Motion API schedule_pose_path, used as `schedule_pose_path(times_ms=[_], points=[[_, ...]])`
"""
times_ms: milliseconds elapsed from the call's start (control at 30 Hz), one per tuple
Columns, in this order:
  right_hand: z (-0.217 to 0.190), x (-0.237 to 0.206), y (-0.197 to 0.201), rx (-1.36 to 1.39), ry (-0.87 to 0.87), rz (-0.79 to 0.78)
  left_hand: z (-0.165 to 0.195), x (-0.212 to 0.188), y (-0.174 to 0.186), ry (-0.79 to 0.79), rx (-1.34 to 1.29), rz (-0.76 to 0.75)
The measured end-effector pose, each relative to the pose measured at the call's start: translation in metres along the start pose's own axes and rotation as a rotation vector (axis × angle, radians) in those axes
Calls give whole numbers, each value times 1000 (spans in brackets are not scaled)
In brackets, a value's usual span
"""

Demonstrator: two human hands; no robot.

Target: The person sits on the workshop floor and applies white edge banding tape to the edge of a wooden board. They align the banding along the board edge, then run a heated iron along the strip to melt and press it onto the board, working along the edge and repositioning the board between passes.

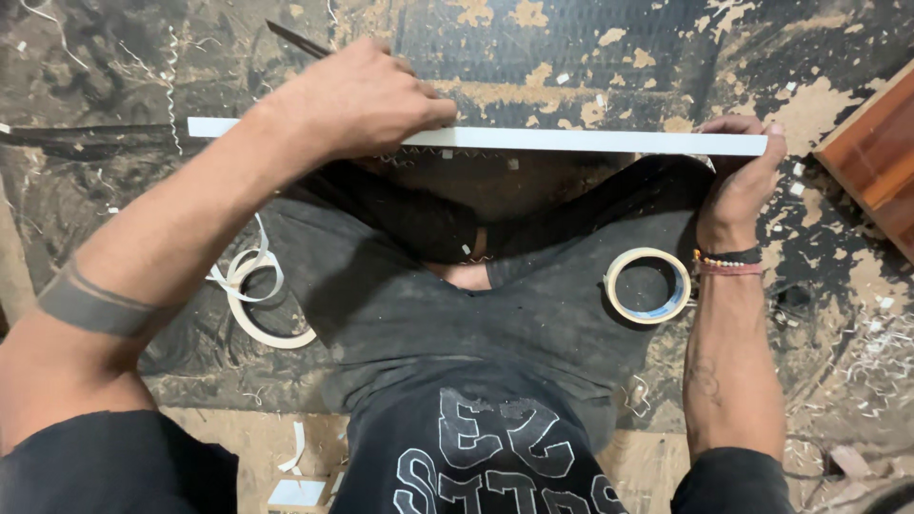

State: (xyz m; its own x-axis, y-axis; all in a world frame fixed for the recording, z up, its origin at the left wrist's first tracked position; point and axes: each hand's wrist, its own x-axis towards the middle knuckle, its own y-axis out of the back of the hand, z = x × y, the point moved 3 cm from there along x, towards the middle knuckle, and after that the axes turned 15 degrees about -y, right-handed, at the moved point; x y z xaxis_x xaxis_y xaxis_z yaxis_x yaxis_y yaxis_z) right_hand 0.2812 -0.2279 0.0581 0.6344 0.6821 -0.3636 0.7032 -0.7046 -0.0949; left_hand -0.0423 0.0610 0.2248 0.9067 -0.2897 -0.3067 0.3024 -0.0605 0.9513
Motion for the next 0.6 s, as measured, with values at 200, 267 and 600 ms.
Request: schedule_pose_path(times_ms=[200, 267, 600], points=[[-1, 1, -1, 19, 8, -39, 14, 53, 8, -47, -39, 176], [-1, 0, 0, -15, 2, -23, 22, 83, 10, -62, 4, 273], [-14, -5, 8, -104, 45, 20, 52, 210, 51, -221, 32, 504]])
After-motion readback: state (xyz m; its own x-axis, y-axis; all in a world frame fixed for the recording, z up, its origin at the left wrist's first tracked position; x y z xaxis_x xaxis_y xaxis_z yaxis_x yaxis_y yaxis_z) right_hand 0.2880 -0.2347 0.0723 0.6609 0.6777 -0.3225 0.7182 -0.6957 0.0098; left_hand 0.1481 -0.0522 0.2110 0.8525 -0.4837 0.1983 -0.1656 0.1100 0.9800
